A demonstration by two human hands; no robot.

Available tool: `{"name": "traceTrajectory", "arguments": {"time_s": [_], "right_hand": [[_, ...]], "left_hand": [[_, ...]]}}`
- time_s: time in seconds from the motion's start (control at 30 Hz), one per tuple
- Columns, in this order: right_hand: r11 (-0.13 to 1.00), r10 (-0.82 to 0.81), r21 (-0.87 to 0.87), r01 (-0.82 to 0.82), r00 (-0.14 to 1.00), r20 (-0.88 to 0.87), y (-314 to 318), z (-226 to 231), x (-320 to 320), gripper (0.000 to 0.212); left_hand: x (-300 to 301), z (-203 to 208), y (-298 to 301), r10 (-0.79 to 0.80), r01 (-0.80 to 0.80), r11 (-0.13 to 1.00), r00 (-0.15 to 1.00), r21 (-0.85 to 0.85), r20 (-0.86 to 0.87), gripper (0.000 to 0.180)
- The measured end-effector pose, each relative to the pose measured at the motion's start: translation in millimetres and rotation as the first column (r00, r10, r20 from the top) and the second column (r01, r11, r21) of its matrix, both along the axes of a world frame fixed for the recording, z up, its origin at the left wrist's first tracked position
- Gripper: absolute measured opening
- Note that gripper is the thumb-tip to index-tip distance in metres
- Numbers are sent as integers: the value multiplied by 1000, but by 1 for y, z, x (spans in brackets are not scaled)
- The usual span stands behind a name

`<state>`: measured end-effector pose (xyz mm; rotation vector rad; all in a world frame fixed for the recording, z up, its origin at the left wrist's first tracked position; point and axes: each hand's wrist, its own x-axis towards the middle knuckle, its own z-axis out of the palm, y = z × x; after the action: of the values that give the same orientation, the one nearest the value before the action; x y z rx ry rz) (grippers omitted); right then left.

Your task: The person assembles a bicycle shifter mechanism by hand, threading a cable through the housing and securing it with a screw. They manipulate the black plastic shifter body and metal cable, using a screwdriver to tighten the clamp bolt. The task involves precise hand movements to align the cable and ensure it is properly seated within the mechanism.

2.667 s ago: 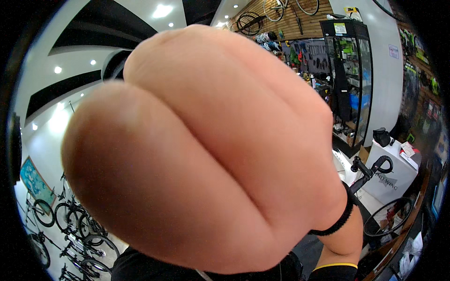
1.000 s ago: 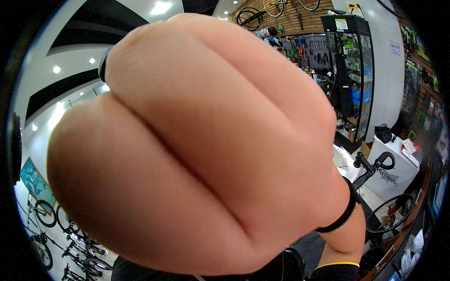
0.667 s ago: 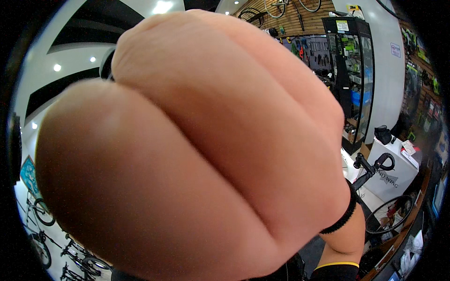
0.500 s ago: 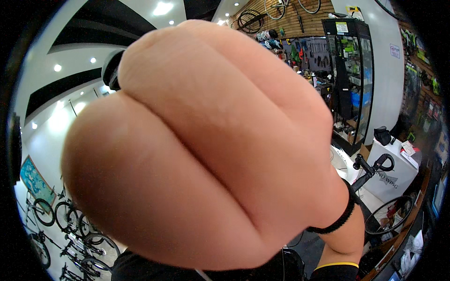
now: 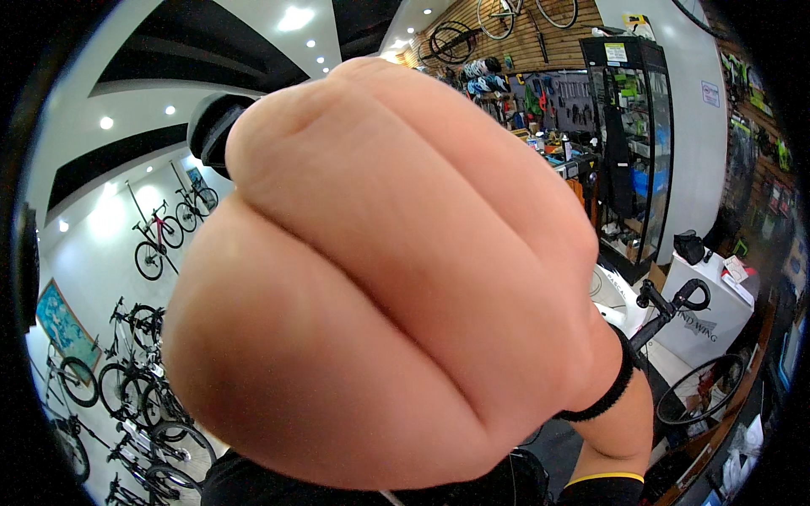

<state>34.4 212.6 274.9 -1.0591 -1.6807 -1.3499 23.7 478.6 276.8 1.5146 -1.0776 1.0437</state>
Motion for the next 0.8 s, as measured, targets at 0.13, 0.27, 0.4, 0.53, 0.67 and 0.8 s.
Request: {"name": "traceTrajectory", "arguments": {"time_s": [0.13,0.27,0.4,0.53,0.67,0.8], "right_hand": [[991,103,89,-102,995,-3,14,-6,2,43],[981,137,136,-139,990,20,23,-9,4,46],[987,65,140,-74,995,72,24,-7,6,51],[979,7,202,-33,992,126,28,-7,7,55],[970,13,239,-46,990,138,34,-9,4,59],[971,-41,239,5,988,147,29,-7,4,62]], "left_hand": [[-5,-1,-9,-77,77,996,997,-43,-9,80],[-11,-3,-12,-34,31,997,998,-65,-52,81],[-13,-4,-18,14,-19,995,999,-99,-51,82],[-11,-4,-10,-36,33,997,998,-69,-48,82],[-11,-4,-10,-15,15,1000,1000,-22,-12,81],[-11,-4,-14,17,-18,998,1000,-68,-27,81]]}}
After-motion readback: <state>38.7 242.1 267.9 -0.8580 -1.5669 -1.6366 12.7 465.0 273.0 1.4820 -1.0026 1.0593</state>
